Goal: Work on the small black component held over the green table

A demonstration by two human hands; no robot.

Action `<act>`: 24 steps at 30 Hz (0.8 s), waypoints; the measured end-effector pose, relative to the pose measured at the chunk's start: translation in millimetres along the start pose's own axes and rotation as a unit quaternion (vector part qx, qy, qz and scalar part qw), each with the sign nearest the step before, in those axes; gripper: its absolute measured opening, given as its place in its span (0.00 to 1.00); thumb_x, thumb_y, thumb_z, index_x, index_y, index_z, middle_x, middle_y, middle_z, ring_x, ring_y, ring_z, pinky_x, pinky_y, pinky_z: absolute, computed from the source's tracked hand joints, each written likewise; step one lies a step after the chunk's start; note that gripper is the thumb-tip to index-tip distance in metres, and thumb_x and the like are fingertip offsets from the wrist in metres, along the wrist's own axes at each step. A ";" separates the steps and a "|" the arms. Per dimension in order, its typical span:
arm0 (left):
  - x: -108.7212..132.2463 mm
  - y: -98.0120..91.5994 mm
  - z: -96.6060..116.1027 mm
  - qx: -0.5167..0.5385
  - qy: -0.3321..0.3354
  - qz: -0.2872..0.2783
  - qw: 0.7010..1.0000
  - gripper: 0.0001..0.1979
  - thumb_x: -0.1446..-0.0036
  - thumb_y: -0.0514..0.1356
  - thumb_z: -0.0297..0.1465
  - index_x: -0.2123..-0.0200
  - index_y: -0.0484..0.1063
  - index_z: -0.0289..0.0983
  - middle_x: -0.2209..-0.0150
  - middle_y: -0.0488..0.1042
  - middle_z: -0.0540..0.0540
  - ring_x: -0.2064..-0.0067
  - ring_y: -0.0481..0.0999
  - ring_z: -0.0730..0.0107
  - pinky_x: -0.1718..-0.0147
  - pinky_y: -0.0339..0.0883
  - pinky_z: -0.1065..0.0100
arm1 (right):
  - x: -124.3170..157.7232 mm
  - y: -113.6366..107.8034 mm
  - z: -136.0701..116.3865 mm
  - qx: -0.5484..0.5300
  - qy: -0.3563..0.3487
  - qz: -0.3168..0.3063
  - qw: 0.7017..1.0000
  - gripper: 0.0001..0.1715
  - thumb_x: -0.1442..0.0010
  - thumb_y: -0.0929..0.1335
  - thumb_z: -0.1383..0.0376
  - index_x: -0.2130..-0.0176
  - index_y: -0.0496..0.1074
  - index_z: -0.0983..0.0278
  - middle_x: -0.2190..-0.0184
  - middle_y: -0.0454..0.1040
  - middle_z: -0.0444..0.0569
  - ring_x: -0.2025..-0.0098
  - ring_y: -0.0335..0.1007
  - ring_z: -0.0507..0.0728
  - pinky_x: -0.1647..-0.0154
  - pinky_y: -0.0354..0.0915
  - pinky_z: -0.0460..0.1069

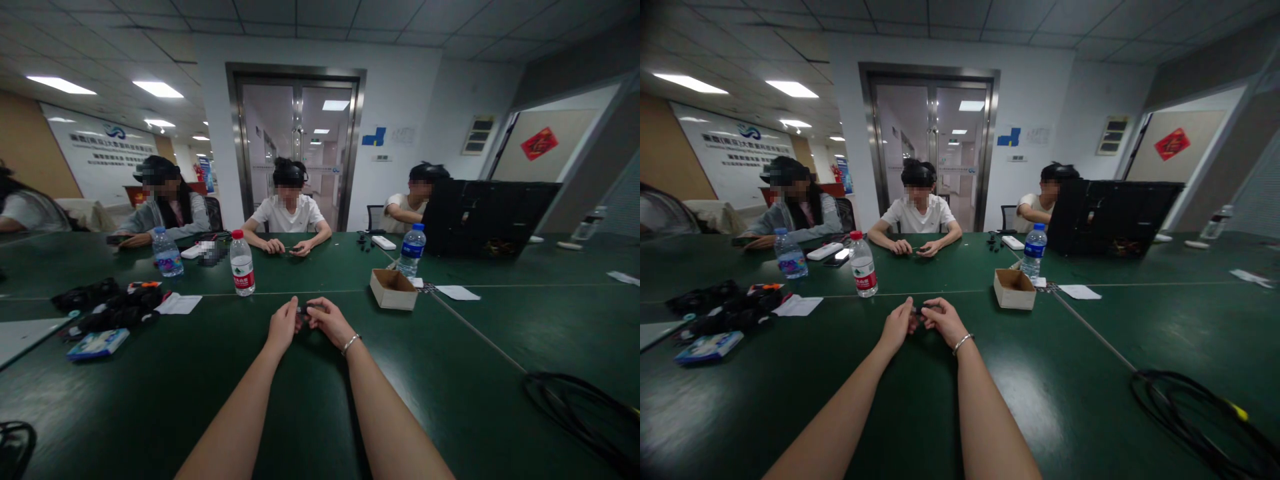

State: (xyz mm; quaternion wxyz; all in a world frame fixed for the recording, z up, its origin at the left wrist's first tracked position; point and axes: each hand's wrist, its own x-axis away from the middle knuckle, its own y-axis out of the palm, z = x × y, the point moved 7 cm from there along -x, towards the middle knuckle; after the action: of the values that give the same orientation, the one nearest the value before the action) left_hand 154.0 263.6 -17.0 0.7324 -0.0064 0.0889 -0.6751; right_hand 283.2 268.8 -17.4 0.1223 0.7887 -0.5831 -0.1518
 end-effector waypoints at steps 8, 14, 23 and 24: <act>2.7 2.1 13.6 0.076 0.102 -0.065 0.990 0.20 0.53 0.61 0.40 0.57 0.68 0.37 0.60 0.70 0.43 0.65 0.73 0.69 0.67 0.68 0.70 | -1.3 -5.8 2.0 -0.022 0.006 0.037 0.999 0.23 0.59 0.76 0.60 0.65 0.67 0.66 0.79 0.72 0.45 0.80 0.66 0.48 0.78 0.62 0.42; 0.3 -2.4 8.7 0.076 0.058 -0.021 0.995 0.21 0.52 0.59 0.46 0.63 0.66 0.35 0.82 0.63 0.55 0.81 0.63 0.77 0.82 0.56 0.76 | 0.7 1.7 0.2 0.014 -0.001 -0.005 1.000 0.24 0.59 0.76 0.61 0.65 0.66 0.66 0.79 0.72 0.44 0.79 0.67 0.49 0.78 0.62 0.43; -3.3 -4.1 -5.8 0.058 -0.011 0.010 0.998 0.23 0.48 0.50 0.52 0.68 0.66 0.36 0.77 0.70 0.48 0.79 0.69 0.72 0.81 0.61 0.73 | -1.9 -4.5 2.1 -0.008 0.006 0.024 1.000 0.23 0.58 0.76 0.60 0.65 0.68 0.67 0.79 0.72 0.46 0.80 0.67 0.49 0.78 0.62 0.42; -3.5 -4.0 -5.9 0.085 -0.013 0.006 0.996 0.22 0.49 0.52 0.50 0.64 0.66 0.36 0.72 0.72 0.46 0.76 0.71 0.71 0.79 0.63 0.72 | -2.7 -6.8 2.8 -0.022 0.008 0.035 0.999 0.23 0.58 0.76 0.60 0.65 0.68 0.66 0.79 0.72 0.46 0.80 0.66 0.49 0.78 0.62 0.42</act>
State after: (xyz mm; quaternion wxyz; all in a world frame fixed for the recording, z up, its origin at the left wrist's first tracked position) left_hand 149.0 267.4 -21.9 0.7354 0.0475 0.0219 -0.6756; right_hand 287.4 273.4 -22.3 0.1490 0.7660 -0.6061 -0.1540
